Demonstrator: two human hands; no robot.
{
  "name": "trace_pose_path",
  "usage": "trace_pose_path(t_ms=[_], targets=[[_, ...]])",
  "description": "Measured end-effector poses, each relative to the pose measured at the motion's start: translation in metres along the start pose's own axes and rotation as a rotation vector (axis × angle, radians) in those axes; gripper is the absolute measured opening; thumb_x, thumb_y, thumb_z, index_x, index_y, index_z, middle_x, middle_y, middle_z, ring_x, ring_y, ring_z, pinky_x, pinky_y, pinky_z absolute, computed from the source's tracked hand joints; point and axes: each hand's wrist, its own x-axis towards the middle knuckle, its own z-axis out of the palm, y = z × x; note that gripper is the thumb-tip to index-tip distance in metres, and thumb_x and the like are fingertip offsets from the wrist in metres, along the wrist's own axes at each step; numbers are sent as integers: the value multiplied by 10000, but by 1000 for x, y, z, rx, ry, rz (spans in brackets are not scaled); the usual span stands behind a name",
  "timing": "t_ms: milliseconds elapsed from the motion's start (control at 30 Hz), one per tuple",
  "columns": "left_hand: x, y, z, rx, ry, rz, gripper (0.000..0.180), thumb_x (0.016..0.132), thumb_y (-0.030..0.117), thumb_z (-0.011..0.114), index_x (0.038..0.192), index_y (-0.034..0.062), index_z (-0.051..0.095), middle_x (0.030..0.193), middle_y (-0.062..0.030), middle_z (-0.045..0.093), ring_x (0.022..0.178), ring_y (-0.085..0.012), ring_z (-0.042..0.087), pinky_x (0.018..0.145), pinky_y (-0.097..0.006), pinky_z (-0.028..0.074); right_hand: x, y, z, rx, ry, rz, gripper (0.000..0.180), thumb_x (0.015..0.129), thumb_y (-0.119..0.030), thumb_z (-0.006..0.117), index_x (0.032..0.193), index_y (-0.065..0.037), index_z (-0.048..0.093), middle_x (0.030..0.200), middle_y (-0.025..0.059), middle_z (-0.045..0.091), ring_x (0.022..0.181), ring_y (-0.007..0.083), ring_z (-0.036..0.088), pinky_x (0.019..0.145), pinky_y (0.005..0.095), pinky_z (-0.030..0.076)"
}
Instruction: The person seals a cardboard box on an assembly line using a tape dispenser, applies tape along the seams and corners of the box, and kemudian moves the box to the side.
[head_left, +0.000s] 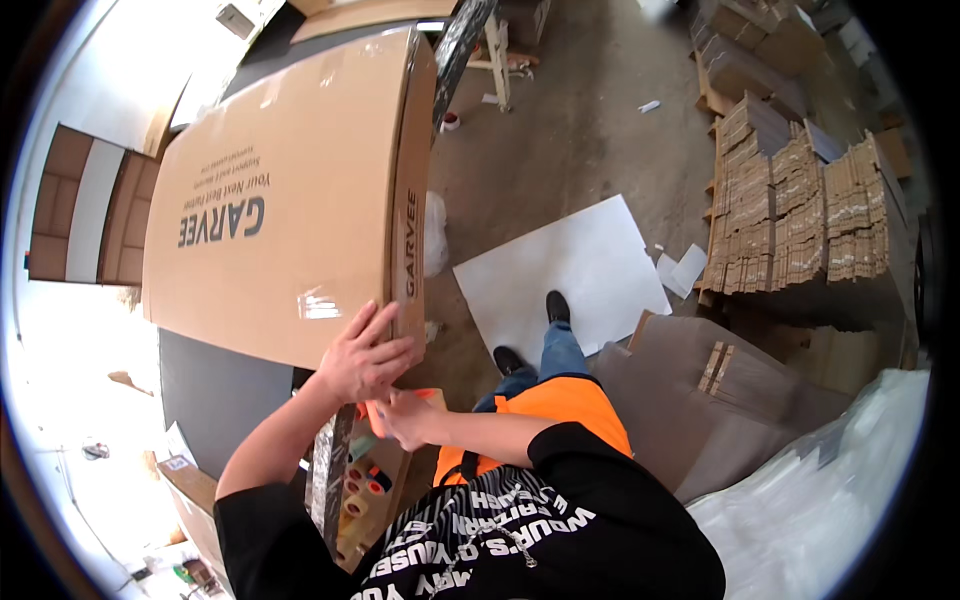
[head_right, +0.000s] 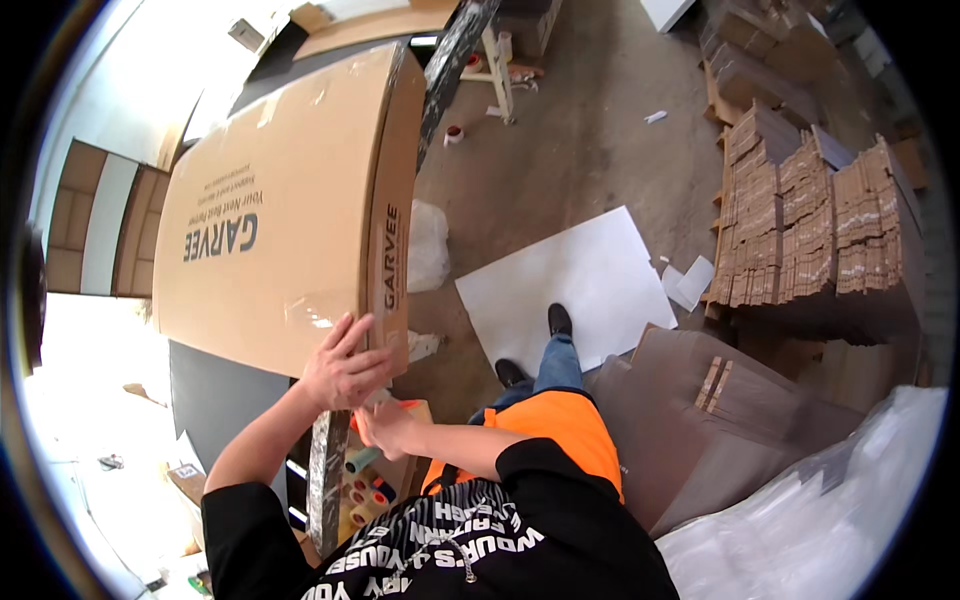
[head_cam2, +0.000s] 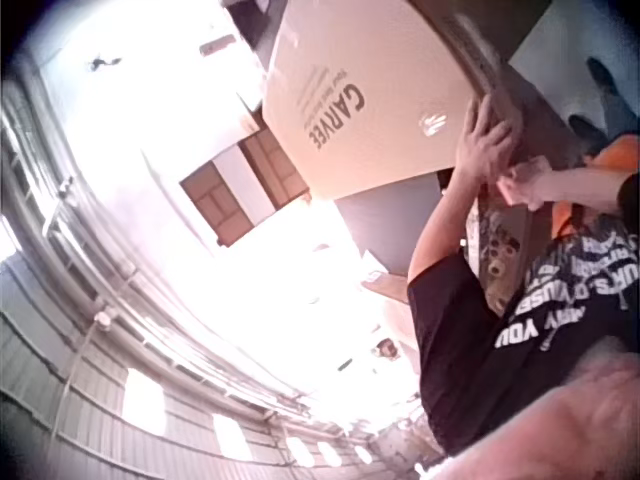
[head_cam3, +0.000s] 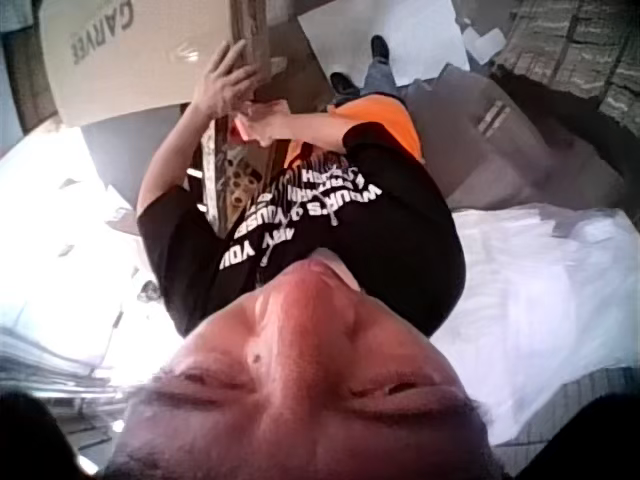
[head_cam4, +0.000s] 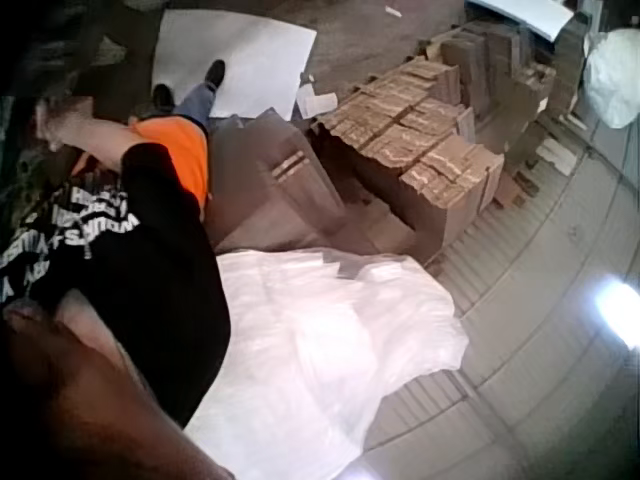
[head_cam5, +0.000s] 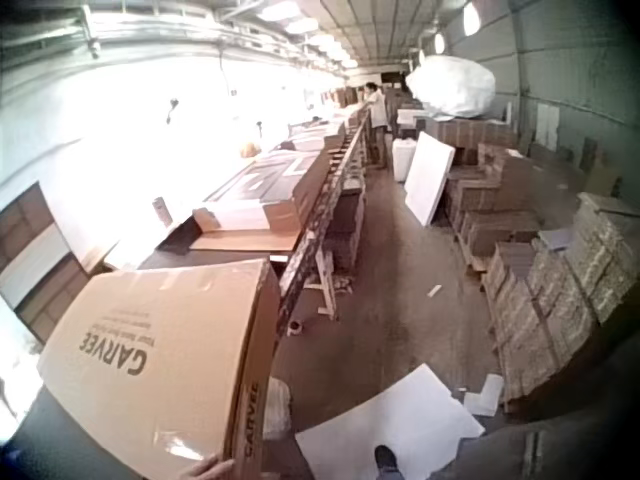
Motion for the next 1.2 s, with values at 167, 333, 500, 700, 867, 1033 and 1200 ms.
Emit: trace_pose_path(t_ms=[167, 333, 500, 700, 867, 1033, 1200], targets=[[-2, -1, 6, 35, 9, -13, 253, 671, 229, 691, 918, 186, 729, 1114, 55, 660, 1362, -327, 409, 1180, -541, 218, -42, 28, -104, -153, -524, -199, 441, 594, -174, 700, 1035, -176, 709, 1012, 99, 661, 961, 292, 659, 769, 386, 539], [22, 9, -18, -190, -60, -120, 363, 761, 486, 718, 918, 159, 731, 1144, 29, 660, 1290, -299, 466, 1166, -529, 240, -161, 103, -203, -54, 143, 274, 442, 649, -242, 716, 1089, -210, 701, 1191, 67, 627, 935, 306, 661, 814, 399, 538], [91, -31, -11, -89, 10, -177, 402, 808, 468, 656, 952, 102, 740, 1261, -48, 603, 1295, -284, 446, 1166, -492, 235, -241, 154, -259, -81, 754, 727, 482, 611, -220, 732, 1086, -139, 716, 1188, 63, 646, 947, 314, 663, 820, 370, 541], [214, -145, 23, 449, -714, -2, 312, 816, 352, 628, 1023, 159, 757, 1316, -51, 569, 1287, -299, 444, 1157, -504, 199, -229, 234, -300, 92, 738, 850, 597, 547, -170, 736, 1136, -80, 697, 1282, 186, 599, 1095, 348, 628, 945, 365, 499], [342, -285, 3, 792, -568, -88, 463, 838, 399, 614, 1169, 84, 690, 1443, -48, 467, 1303, -299, 435, 1131, -478, 243, -178, 328, -338, 63, 648, 689, 542, 576, -207, 741, 1116, -162, 716, 1285, 172, 596, 988, 342, 657, 858, 395, 531], [384, -362, -42, 135, -586, -857, 723, 837, 525, 639, 1329, 5, 536, 1502, -100, 386, 1183, -301, 549, 1029, -417, 400, -132, 402, -418, 38, 481, 518, 514, 616, -201, 727, 1129, -190, 706, 1307, 130, 580, 898, 358, 650, 810, 416, 532], [339, -318, -29, 77, -28, -1012, 1070, 734, 632, 692, 1448, -61, 300, 1570, -193, 221, 1422, -341, 286, 1179, -468, 197, -71, 456, -502, 358, 400, 460, 527, 617, -152, 707, 1142, -112, 678, 1280, 72, 593, 1015, 317, 637, 847, 366, 518]])
